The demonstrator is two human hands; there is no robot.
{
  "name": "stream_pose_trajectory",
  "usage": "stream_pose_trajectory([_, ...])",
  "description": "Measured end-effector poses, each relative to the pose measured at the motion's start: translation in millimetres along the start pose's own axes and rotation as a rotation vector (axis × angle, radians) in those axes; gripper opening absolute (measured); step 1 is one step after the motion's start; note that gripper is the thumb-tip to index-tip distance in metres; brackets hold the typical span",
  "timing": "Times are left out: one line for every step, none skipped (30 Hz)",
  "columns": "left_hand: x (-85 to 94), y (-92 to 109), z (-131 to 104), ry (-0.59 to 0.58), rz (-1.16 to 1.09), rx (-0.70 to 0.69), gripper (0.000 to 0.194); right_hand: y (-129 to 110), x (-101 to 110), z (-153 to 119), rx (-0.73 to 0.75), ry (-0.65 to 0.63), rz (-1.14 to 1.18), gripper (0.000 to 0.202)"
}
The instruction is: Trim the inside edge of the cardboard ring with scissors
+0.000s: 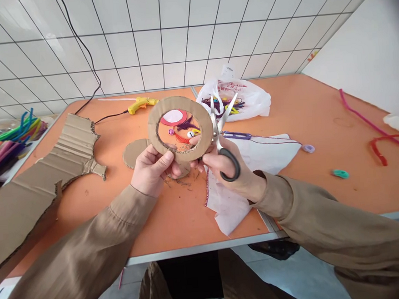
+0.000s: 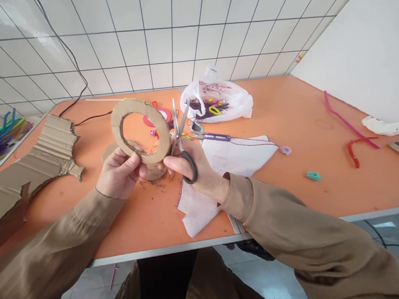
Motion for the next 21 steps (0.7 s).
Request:
stream_pose_trajectory([-0.8,3.0,0.0,-0.007,0.010,-0.022,0.040,0.0,0.8,0.0,0.008,-0.030,0.021,0.016])
stream_pose_trajectory([-2.1,6.1,0.0,-0.012,0.021,-0.038,0.042,0.1,2.1,0.1,0.014,-0.047,0.020,0.019])
stream_pose_trajectory([-3.6,9.0,0.0,-0.014,0.034,-0.051,0.043,0.7,3.7,0.3,0.009,-0.050,0.002,0.021])
stream_pose_trajectory([-5.3,11.6,-0.1,-0.019,0.047,-0.063,0.043,1.5,5.2,0.5,-0.007,-0.045,-0.024,0.021])
stream_pose_trajectory([-6.9,13.9,-0.1,-0.019,0.057,-0.076,0.043,2.4,5.8,0.8,-0.030,-0.050,-0.056,0.021])
stream_pose_trajectory([-8.0,15.7,-0.3,-0.014,0.067,-0.090,0.042,3.0,5.5,1.1,-0.052,-0.065,-0.087,0.022])
stream_pose_trajectory([-8.7,17.2,-0.5,-0.004,0.078,-0.105,0.043,3.1,4.4,1.6,-0.064,-0.086,-0.111,0.024])
stream_pose_trajectory([-8.8,18.4,-0.8,0.011,0.091,-0.122,0.043,2.7,2.6,2.1,-0.066,-0.110,-0.130,0.026])
stream_pose_trajectory([-8.6,19.2,-1.2,0.027,0.105,-0.139,0.043,2.0,0.2,2.7,-0.063,-0.141,-0.152,0.026])
stream_pose_trajectory([-8.1,19.7,-1.6,0.041,0.122,-0.155,0.044,1.0,-2.4,3.3,-0.055,-0.175,-0.180,0.023])
stream_pose_trajectory([-7.6,20.0,-1.9,0.051,0.138,-0.166,0.044,-0.1,-5.0,3.9,-0.043,-0.209,-0.207,0.019])
stream_pose_trajectory([-7.0,20.1,-2.2,0.059,0.153,-0.172,0.043,-1.5,-7.2,4.4,-0.025,-0.242,-0.231,0.015])
stream_pose_trajectory([-6.5,20.0,-2.3,0.067,0.165,-0.174,0.043,-3.0,-9.0,4.8,-0.007,-0.275,-0.253,0.013])
stream_pose_trajectory([-5.9,19.8,-2.4,0.073,0.175,-0.172,0.043,-4.6,-10.2,5.1,0.007,-0.303,-0.273,0.013])
stream_pose_trajectory([-5.5,19.7,-2.3,0.073,0.182,-0.170,0.043,-6.3,-10.6,5.4,0.011,-0.321,-0.294,0.013])
stream_pose_trajectory([-5.3,19.5,-2.2,0.070,0.185,-0.170,0.042,-8.1,-10.2,5.6,0.010,-0.330,-0.320,0.014])
stream_pose_trajectory([-5.1,19.3,-2.0,0.064,0.184,-0.171,0.042,-10.1,-9.4,5.9,0.006,-0.332,-0.356,0.015])
stream_pose_trajectory([-4.7,19.0,-1.8,0.060,0.180,-0.174,0.041,-12.2,-8.2,6.3,0.008,-0.324,-0.402,0.016])
stream_pose_trajectory([-4.2,18.5,-1.5,0.056,0.177,-0.172,0.040,-14.5,-6.9,6.8,0.022,-0.311,-0.462,0.017])
stream_pose_trajectory([-3.6,17.8,-1.3,0.054,0.176,-0.165,0.040,-16.4,-6.0,7.3,0.046,-0.303,-0.529,0.017])
stream_pose_trajectory([-2.6,16.9,-1.0,0.054,0.177,-0.153,0.040,-17.5,-5.4,7.9,0.071,-0.299,-0.587,0.018])
Point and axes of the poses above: each hand's wrist, its own z-axis towards the middle knuckle, its own x-axis out of the back of the hand, y = z × x, the point moved 3 cm from there along z, towards the middle knuckle, and after that the axes turned 9 degrees about -y, right-handed, at the moved point
